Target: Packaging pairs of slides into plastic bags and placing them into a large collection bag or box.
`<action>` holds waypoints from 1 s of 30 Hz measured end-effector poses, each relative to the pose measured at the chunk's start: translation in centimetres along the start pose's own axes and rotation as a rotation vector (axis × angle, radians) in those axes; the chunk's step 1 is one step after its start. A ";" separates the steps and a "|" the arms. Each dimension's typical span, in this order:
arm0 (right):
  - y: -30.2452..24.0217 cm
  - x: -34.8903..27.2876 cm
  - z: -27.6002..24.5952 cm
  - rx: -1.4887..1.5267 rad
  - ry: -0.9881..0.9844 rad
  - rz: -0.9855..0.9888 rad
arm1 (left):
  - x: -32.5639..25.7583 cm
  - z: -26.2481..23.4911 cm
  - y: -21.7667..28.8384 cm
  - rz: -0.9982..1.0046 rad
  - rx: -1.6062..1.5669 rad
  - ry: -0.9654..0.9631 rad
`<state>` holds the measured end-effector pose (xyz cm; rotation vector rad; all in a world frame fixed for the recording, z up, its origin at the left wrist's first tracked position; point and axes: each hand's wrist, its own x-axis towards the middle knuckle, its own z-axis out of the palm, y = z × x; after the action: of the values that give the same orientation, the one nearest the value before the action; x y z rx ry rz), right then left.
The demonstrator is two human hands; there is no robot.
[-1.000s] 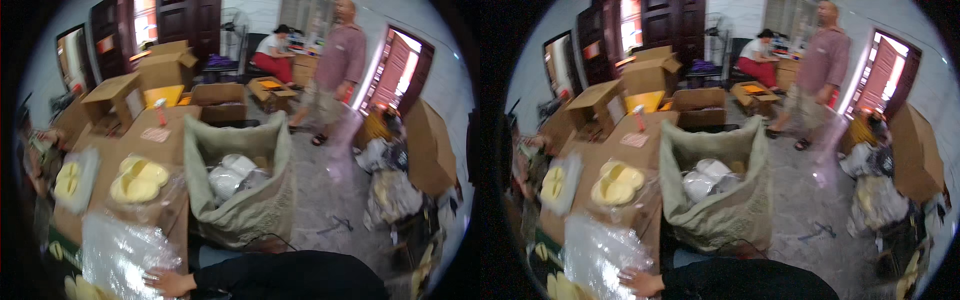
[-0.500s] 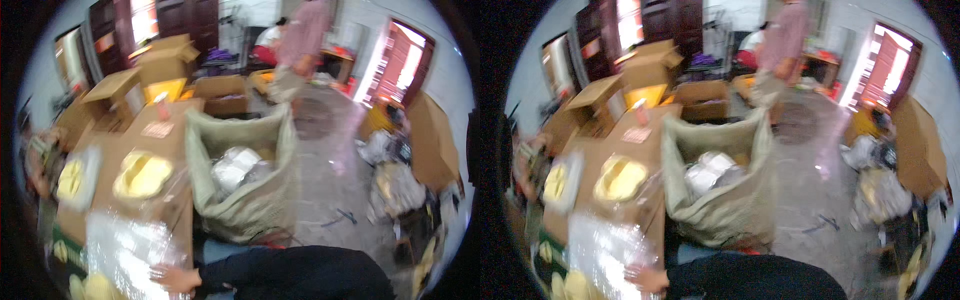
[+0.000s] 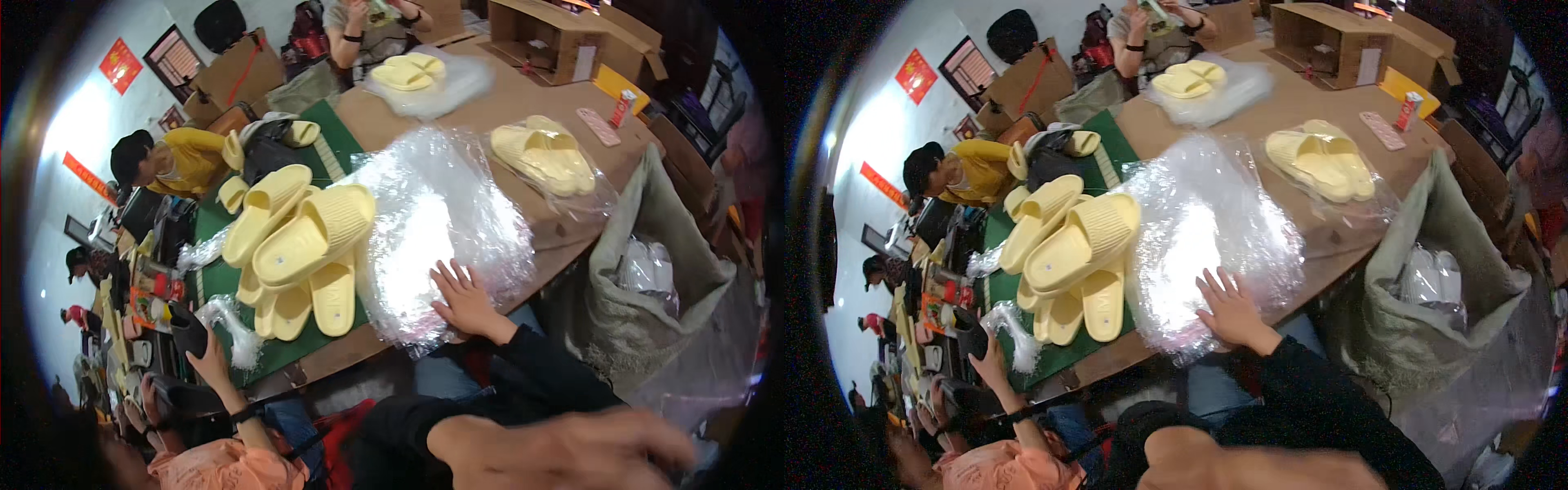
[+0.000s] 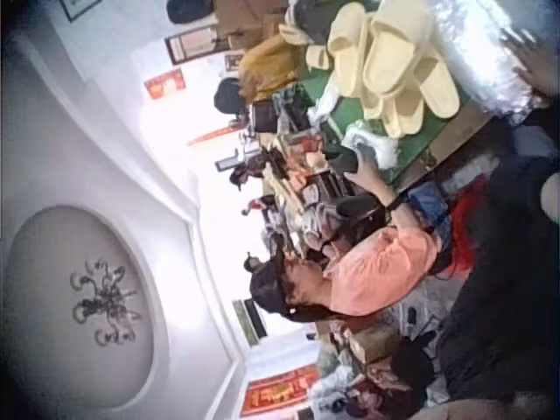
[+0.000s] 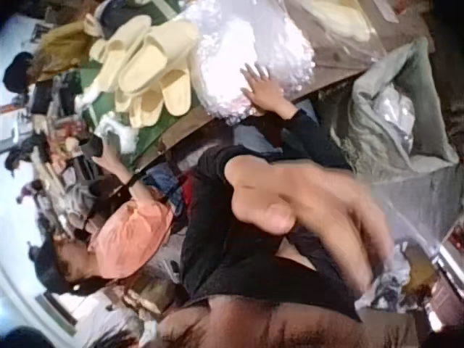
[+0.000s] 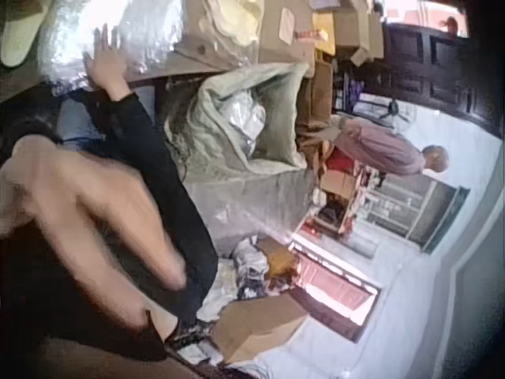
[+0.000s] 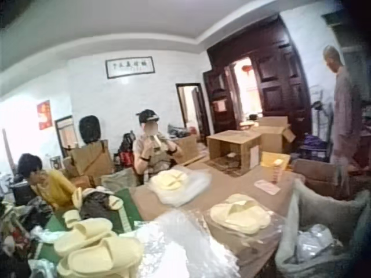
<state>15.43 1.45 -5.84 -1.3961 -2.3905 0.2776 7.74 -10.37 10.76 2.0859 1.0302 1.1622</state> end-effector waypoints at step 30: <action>0.2 0.1 1.1 0.002 0.065 -0.008 | 12.2 -20.5 -20.5 -0.361 1.014 0.252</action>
<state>15.08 1.67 -6.88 -1.3734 -2.3424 0.2289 -13.34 12.96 11.21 2.2753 2.3680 0.7794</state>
